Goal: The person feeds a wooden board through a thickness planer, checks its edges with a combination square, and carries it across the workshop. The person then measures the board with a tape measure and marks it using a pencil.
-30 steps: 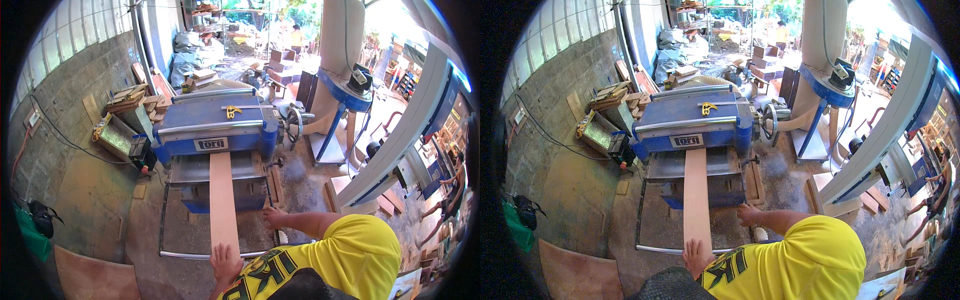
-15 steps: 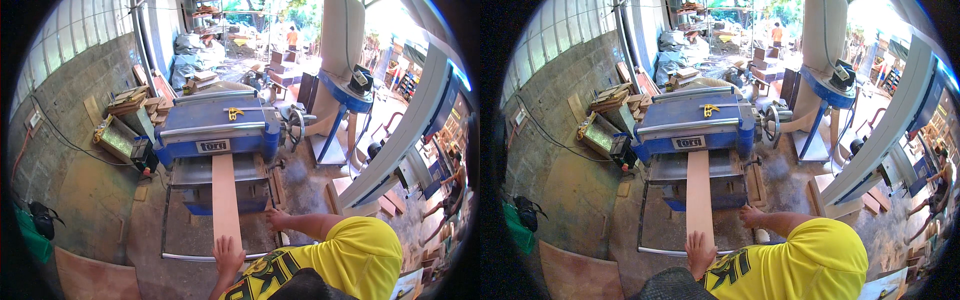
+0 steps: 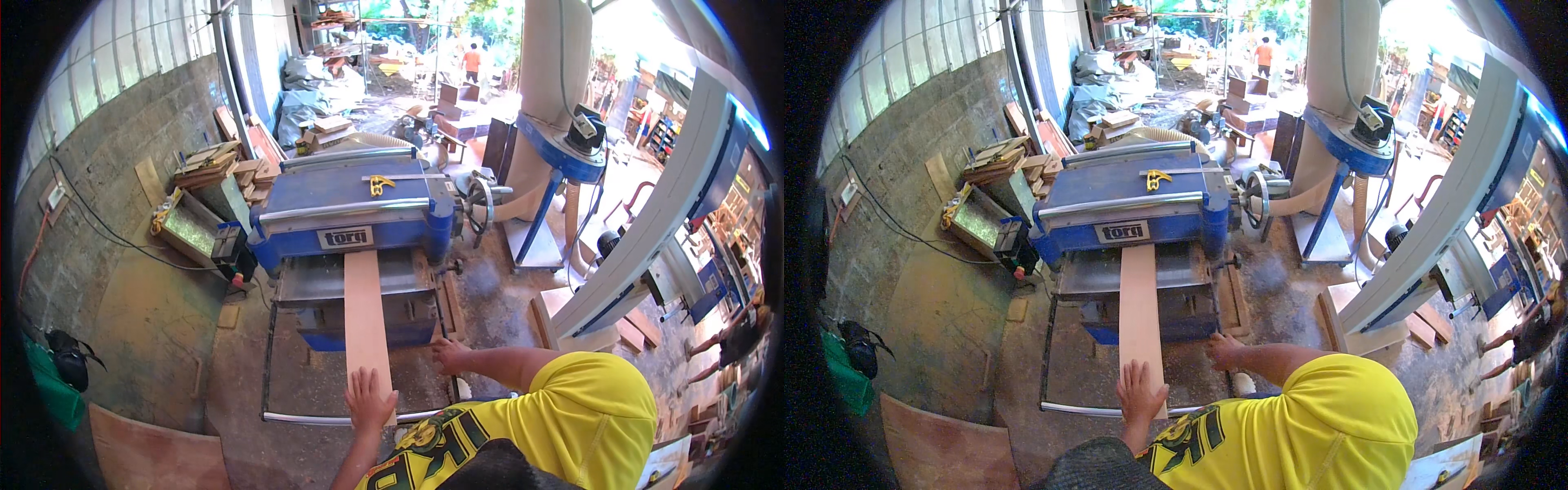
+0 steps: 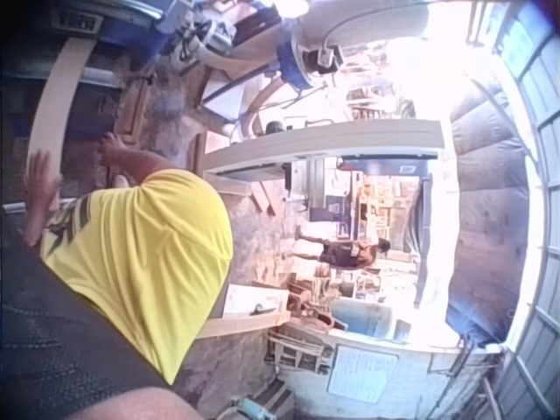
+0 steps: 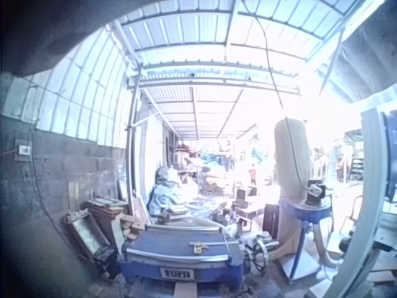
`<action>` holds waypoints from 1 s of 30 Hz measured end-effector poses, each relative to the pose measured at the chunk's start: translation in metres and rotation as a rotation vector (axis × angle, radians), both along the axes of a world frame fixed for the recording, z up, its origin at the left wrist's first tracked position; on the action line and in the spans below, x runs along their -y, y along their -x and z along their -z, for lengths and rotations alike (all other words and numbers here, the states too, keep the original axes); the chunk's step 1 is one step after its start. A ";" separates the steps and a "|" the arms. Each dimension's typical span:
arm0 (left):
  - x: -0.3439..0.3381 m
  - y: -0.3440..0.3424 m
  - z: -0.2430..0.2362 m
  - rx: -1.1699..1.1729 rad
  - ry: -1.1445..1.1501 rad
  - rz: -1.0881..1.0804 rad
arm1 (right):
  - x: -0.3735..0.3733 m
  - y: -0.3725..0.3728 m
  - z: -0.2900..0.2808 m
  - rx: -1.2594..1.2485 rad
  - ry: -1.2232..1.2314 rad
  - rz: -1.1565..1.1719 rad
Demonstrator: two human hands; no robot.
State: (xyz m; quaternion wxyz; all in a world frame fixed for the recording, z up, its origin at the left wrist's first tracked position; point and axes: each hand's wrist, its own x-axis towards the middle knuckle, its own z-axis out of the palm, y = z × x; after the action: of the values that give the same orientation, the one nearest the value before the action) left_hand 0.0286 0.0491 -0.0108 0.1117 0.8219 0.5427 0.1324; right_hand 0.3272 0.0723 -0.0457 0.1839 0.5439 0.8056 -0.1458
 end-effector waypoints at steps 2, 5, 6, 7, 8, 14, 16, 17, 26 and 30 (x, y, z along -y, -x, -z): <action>-0.003 -0.001 -0.001 -0.009 0.018 -0.014 | 0.000 0.002 -0.004 -0.005 -0.004 -0.003; -0.012 -0.005 0.002 -0.002 0.033 -0.016 | -0.001 0.003 -0.004 -0.003 -0.004 -0.005; -0.014 -0.006 0.002 -0.004 0.032 -0.010 | 0.000 0.002 -0.003 0.008 -0.006 -0.007; -0.017 -0.008 0.002 0.002 0.038 -0.013 | 0.000 0.002 -0.002 0.005 -0.008 -0.001; -0.019 -0.009 0.001 0.009 0.043 -0.017 | 0.001 0.002 -0.001 0.006 -0.003 -0.003; -0.032 -0.014 0.008 0.013 0.039 -0.023 | 0.001 0.003 0.005 0.028 -0.035 -0.019; -0.037 -0.017 0.007 0.005 0.039 -0.018 | 0.000 -0.002 0.018 0.048 -0.032 -0.019; -0.040 -0.018 0.006 -0.001 0.034 -0.022 | -0.001 -0.004 0.023 0.021 -0.078 -0.048; -0.066 -0.034 0.009 -0.051 -0.002 -0.038 | -0.001 -0.015 0.013 -0.300 -0.039 0.044; -0.073 -0.038 0.022 0.042 -0.016 -0.090 | 0.014 -0.041 0.004 -0.631 -0.149 0.113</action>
State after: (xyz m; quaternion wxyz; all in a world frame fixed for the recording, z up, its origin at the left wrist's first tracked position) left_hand 0.0667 0.1217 -0.0325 0.1105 0.7946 0.5755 0.1588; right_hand 0.3681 0.0581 -0.0494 -0.1234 0.5275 0.8000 -0.2579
